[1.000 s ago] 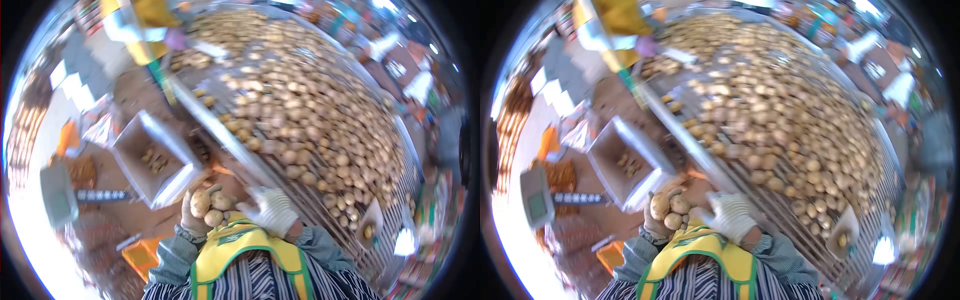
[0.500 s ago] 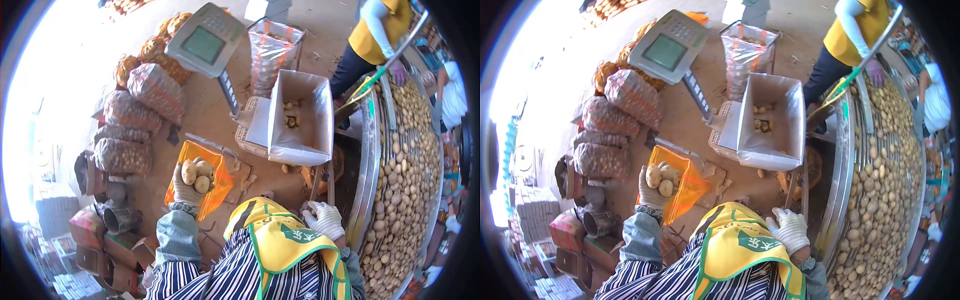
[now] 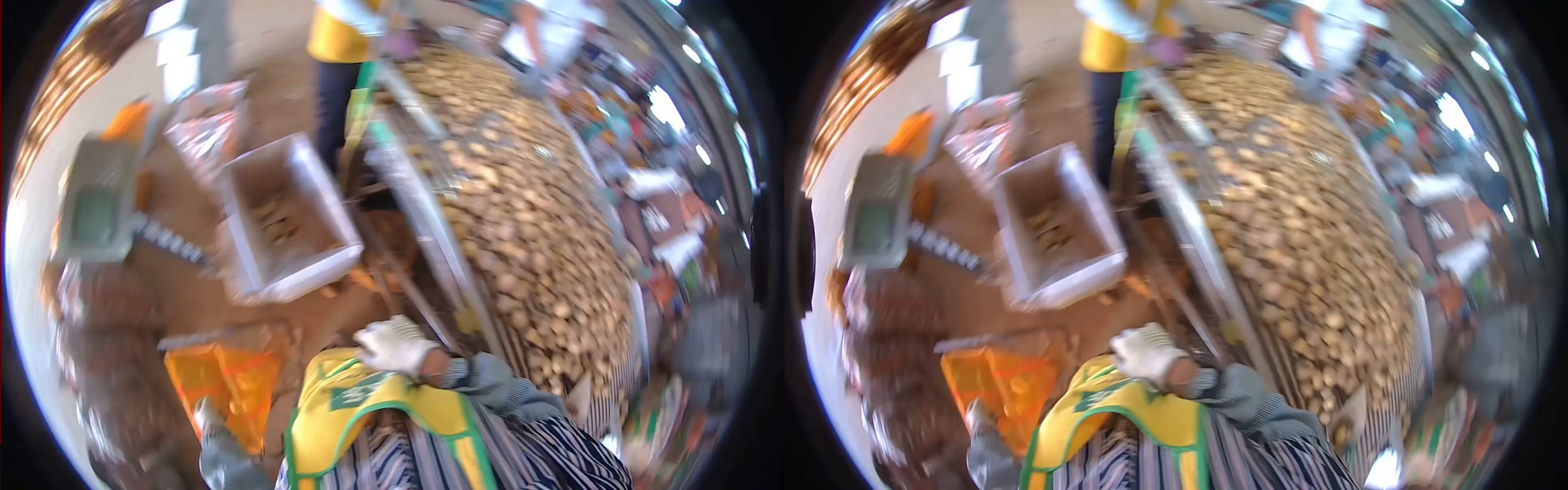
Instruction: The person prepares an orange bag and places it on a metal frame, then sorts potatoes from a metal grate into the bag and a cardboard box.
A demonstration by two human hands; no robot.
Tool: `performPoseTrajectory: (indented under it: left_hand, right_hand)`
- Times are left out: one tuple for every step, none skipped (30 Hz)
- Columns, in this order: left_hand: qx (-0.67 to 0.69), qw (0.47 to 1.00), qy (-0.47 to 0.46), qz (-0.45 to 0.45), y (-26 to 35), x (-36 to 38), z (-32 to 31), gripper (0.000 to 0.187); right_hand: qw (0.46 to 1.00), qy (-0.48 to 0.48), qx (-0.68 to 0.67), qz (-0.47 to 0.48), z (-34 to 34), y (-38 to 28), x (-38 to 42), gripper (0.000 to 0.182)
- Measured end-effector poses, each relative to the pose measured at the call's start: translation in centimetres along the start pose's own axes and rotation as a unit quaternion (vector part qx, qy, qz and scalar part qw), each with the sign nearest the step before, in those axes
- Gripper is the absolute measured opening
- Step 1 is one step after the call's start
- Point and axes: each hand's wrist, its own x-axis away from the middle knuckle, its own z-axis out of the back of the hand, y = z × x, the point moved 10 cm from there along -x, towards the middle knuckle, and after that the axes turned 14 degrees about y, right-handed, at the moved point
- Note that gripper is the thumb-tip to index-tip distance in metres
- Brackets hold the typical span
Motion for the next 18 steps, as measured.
performPoseTrajectory:
  left_hand:
    - [0.167,0.976,-0.140,-0.010,0.6,-3.4,-2.4,0.011]
    - [0.163,0.975,-0.132,-0.071,4.5,-1.3,-3.7,0.011]
    - [0.166,0.971,-0.115,-0.132,9.0,2.7,-3.4,0.013]
    - [0.159,0.968,-0.130,-0.142,11.9,6.8,-5.3,0.013]
    - [0.184,0.955,-0.114,-0.204,15.8,12.5,-7.0,0.015]
    - [0.217,0.934,-0.103,-0.264,19.2,17.7,-8.0,0.016]
    - [0.195,0.915,-0.167,-0.312,21.8,24.1,-9.6,0.018]
    - [0.154,0.904,-0.198,-0.347,22.7,26.0,-11.9,0.019]
    - [0.112,0.889,-0.227,-0.381,23.0,27.7,-14.4,0.019]
    - [0.091,0.871,-0.257,-0.408,23.2,30.0,-16.9,0.020]
    - [0.070,0.852,-0.285,-0.434,23.1,32.5,-19.1,0.020]
    - [0.042,0.856,-0.314,-0.409,22.6,36.0,-20.7,0.020]
    - [0.013,0.858,-0.343,-0.382,21.5,39.9,-22.2,0.020]
    - [0.007,0.848,-0.376,-0.373,20.4,43.0,-23.6,0.020]
    - [0.000,0.837,-0.409,-0.363,19.1,45.9,-25.2,0.020]
    - [-0.025,0.812,-0.445,-0.377,18.1,49.1,-26.5,0.020]
    - [-0.050,0.785,-0.479,-0.389,17.0,52.0,-27.5,0.020]
    - [-0.055,0.783,-0.478,-0.394,16.2,53.8,-28.2,0.020]
  right_hand:
    - [1.000,-0.011,0.000,-0.012,0.1,0.3,0.3,0.033]
    - [1.000,0.011,-0.004,-0.021,0.7,0.7,0.6,0.034]
    - [0.999,0.030,-0.010,-0.021,0.8,0.6,0.9,0.035]
    - [0.998,0.055,-0.016,-0.029,1.1,1.3,1.3,0.034]
    - [0.997,0.059,-0.026,-0.041,2.5,3.4,1.6,0.034]
    - [0.994,0.074,-0.032,-0.074,4.0,4.7,2.2,0.033]
    - [0.990,0.087,-0.039,-0.105,5.2,6.1,3.0,0.032]
    - [0.982,0.133,-0.046,-0.130,7.1,7.9,4.0,0.031]
    - [0.962,0.217,-0.064,-0.154,8.9,10.2,5.3,0.030]
    - [0.932,0.299,-0.056,-0.195,11.5,12.7,6.7,0.028]
    - [0.925,0.279,-0.013,-0.257,12.6,15.5,7.9,0.028]
    - [0.905,0.297,0.028,-0.302,14.3,17.6,9.2,0.024]
    - [0.885,0.344,0.028,-0.313,14.5,20.4,9.9,0.024]
    - [0.891,0.321,0.058,-0.316,15.2,21.6,9.6,0.027]
    - [0.895,0.298,0.087,-0.321,15.7,22.7,9.3,0.032]
    - [0.898,0.278,0.105,-0.324,15.4,23.7,8.9,0.037]
    - [0.901,0.257,0.124,-0.326,14.4,25.1,8.5,0.042]
    - [0.909,0.257,0.135,-0.299,12.0,26.7,8.0,0.047]
